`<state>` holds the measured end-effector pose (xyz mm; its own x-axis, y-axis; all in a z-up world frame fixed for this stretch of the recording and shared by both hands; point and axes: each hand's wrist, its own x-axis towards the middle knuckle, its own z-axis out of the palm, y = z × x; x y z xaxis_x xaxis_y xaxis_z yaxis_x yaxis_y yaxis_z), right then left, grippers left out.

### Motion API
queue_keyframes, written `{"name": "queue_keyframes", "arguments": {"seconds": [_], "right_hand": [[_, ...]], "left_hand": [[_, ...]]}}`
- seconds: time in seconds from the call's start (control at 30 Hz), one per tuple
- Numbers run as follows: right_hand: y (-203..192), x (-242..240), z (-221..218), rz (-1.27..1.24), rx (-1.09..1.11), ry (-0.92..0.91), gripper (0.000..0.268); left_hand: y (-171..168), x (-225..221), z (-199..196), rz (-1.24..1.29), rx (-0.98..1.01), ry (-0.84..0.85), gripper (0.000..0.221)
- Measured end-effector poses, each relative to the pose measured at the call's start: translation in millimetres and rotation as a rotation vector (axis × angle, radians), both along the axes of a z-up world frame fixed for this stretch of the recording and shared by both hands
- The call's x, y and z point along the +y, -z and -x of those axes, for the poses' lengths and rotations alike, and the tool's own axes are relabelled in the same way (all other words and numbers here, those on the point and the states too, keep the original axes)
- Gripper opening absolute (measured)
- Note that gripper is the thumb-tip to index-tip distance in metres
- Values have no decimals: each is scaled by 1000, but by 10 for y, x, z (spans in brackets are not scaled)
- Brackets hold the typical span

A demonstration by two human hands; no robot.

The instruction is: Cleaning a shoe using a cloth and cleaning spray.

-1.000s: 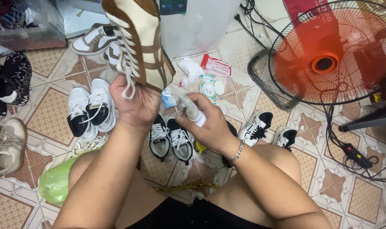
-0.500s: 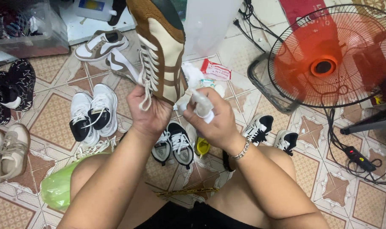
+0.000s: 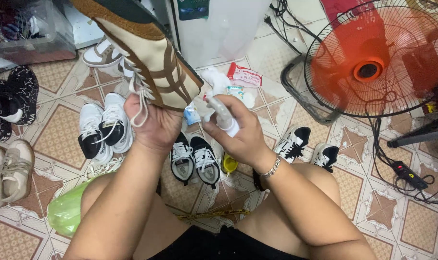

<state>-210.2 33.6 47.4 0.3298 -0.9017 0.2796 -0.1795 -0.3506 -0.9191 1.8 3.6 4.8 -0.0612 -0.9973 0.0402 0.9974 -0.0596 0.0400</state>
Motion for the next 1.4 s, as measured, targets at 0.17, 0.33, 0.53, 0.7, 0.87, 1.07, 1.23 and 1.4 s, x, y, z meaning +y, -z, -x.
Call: {"name": "queue_keyframes", "arguments": {"seconds": [0.17,0.33,0.53,0.7,0.87,1.07,1.23,1.4], "right_hand": [[232,-47,-30,-37,228,-14,35],[192,-17,-37,-110,366,6,47],[101,-36,126,12,198,79,48],[36,-3,153,85,137,43,49],[-27,41,32,35,129,-28,47],[-98,56,-41,56,89,-122,45],[-86,29,-35,64,155,-112,41],[12,-43,25,83,162,-9,31]], "left_hand": [[-44,-13,-18,-3,7,-12,43],[-212,-136,-80,92,-76,-106,42],[-179,-173,-144,6,-1178,-222,38],[-50,-58,52,51,-1902,-4,39],[143,-22,202,313,-2007,-167,32],[46,-56,283,457,-1973,-283,35],[-78,-35,316,508,-1917,-237,43],[149,-29,268,539,-2048,-389,36]]}}
